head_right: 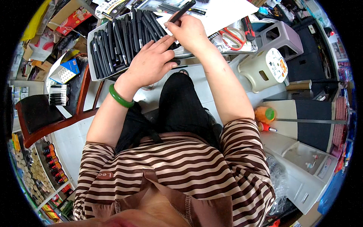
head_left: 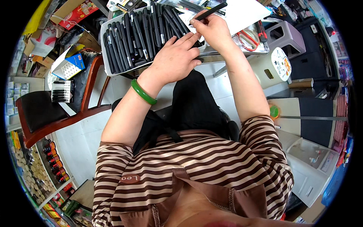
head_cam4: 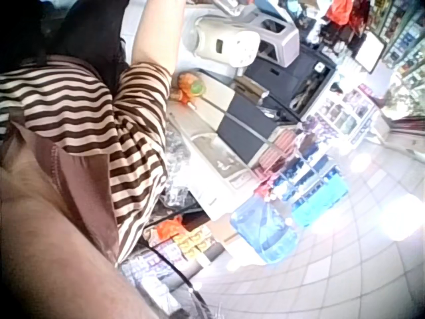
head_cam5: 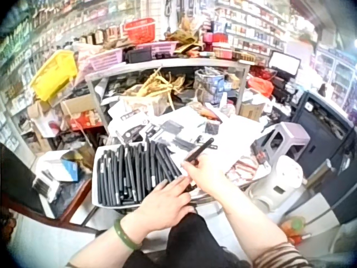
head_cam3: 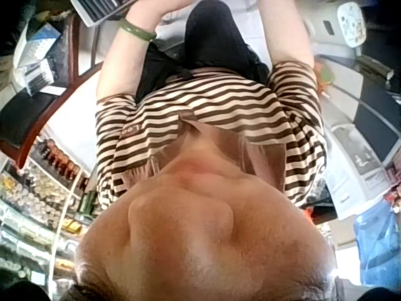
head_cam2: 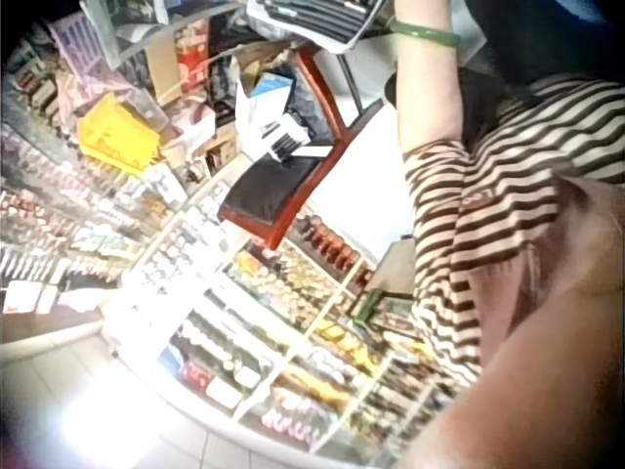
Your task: The person repeatedly picks up black pen barrels and small metal tips, inserts the tips into the barrels, and places the assembled pens into a white tray on a metal table. The person handles the items one at a time and repeats the process throughout the clip.
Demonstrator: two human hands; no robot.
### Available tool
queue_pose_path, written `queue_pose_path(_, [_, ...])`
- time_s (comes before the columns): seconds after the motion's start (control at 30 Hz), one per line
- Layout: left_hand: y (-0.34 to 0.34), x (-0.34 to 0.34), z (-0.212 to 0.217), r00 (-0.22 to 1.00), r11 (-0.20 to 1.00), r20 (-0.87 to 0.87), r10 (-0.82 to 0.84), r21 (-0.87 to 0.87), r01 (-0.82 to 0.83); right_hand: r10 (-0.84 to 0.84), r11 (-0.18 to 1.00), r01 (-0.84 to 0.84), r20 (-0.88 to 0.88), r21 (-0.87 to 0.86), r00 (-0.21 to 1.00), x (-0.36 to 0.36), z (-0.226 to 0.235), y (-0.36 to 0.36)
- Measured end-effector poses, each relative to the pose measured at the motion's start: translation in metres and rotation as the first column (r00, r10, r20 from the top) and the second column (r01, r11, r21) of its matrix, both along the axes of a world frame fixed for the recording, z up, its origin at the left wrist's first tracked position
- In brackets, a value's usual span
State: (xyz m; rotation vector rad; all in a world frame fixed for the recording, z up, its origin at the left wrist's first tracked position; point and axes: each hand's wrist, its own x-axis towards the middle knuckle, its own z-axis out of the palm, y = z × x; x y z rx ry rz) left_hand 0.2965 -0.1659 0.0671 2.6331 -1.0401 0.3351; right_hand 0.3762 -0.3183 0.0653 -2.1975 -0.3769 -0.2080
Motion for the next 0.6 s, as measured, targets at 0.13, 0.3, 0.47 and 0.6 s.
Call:
queue_pose_path(0.13, [0.0006,0.0013,-0.0024,1.000,1.000,0.010,-0.006,-0.019,0.006,-0.031,0.999,0.031,0.018,-0.032,0.999,0.0014,-0.0027,0.0014])
queue_pose_path(0.3, [0.0003,0.0013,-0.0031,1.000,1.000,0.006,0.004,-0.021,-0.003,-0.051,0.998,0.053,0.062,-0.036,0.997,0.0033,-0.0059,0.0033])
queue_pose_path(0.47, [0.0005,0.0009,-0.0029,1.000,1.000,-0.005,0.008,-0.012,-0.008,-0.022,0.998,0.025,0.069,-0.053,0.997,0.0054,-0.0052,0.0017])
queue_pose_path(0.6, [0.0009,0.0011,-0.0018,1.000,1.000,-0.019,0.007,-0.013,-0.007,-0.034,0.999,0.035,0.053,-0.029,0.998,0.0043,-0.0038,0.0033])
